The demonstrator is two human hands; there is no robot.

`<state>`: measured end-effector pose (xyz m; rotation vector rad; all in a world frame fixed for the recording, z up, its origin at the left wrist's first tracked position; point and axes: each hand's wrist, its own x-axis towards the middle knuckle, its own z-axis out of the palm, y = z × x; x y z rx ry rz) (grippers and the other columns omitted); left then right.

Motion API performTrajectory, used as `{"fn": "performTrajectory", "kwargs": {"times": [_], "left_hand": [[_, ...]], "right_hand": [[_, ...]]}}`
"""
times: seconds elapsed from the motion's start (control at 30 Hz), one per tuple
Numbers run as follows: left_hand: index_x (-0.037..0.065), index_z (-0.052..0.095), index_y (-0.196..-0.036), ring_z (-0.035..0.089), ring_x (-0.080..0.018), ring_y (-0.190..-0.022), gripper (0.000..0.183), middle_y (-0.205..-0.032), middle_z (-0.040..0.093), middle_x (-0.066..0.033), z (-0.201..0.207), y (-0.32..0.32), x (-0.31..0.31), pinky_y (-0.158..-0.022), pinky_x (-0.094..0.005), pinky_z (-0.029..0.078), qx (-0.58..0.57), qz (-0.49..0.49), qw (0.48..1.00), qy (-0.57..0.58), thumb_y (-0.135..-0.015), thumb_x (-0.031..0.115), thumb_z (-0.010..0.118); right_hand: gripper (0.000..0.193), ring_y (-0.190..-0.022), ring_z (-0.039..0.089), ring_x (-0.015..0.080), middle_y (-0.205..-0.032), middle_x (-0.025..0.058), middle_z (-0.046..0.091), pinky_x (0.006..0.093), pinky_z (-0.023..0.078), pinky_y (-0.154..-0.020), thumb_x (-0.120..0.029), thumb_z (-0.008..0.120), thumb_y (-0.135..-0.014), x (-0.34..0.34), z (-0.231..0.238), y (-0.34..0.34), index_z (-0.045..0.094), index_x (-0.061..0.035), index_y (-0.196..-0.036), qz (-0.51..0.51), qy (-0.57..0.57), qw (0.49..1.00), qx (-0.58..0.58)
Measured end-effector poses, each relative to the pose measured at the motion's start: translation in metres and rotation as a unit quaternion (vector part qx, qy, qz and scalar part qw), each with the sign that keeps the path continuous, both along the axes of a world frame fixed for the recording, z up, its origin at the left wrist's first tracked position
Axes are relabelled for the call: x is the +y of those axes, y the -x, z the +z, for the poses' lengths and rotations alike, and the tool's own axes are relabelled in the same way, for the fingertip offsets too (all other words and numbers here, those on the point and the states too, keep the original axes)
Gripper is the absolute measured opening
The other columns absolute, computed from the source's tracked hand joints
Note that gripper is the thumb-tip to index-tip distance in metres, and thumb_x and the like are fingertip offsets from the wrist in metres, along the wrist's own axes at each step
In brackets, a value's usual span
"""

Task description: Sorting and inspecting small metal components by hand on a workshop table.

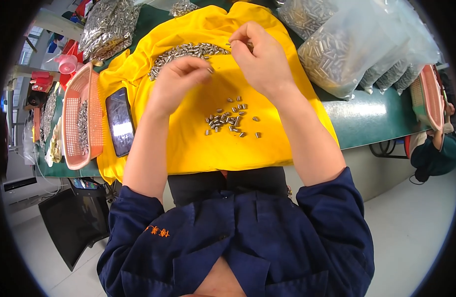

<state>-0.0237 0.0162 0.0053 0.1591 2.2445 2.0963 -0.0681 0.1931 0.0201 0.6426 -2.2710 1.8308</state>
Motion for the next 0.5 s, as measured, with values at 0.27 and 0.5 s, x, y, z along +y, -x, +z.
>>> {"fn": "performTrajectory", "kwargs": {"times": [0.27,0.5], "left_hand": [[0.008,0.062,-0.090,0.057,-0.0194,-0.069,0.018,-0.079,0.061,-0.0083,0.015,-0.001,0.010,-0.063,-0.0275,0.045,0.171,-0.006,0.920,0.351,-0.073,0.009,0.057],[0.008,0.063,-0.082,0.055,-0.0284,-0.079,0.014,-0.080,0.058,-0.0109,0.000,0.039,-0.008,-0.069,-0.0358,0.044,0.192,-0.032,0.785,0.588,-0.072,0.015,0.057]], "right_hand": [[0.009,-0.061,0.050,0.0131,-0.069,0.0063,0.055,0.0250,0.041,-0.057,-0.010,0.050,-0.077,-0.001,0.002,-0.001,0.051,-0.0018,-0.081,-0.009,-0.023,0.999,0.032],[0.009,-0.061,0.052,0.0141,-0.068,0.0072,0.056,0.0255,0.042,-0.058,-0.009,0.051,-0.075,-0.005,0.006,-0.007,0.050,-0.0016,-0.080,0.008,-0.042,0.999,0.014]]}}
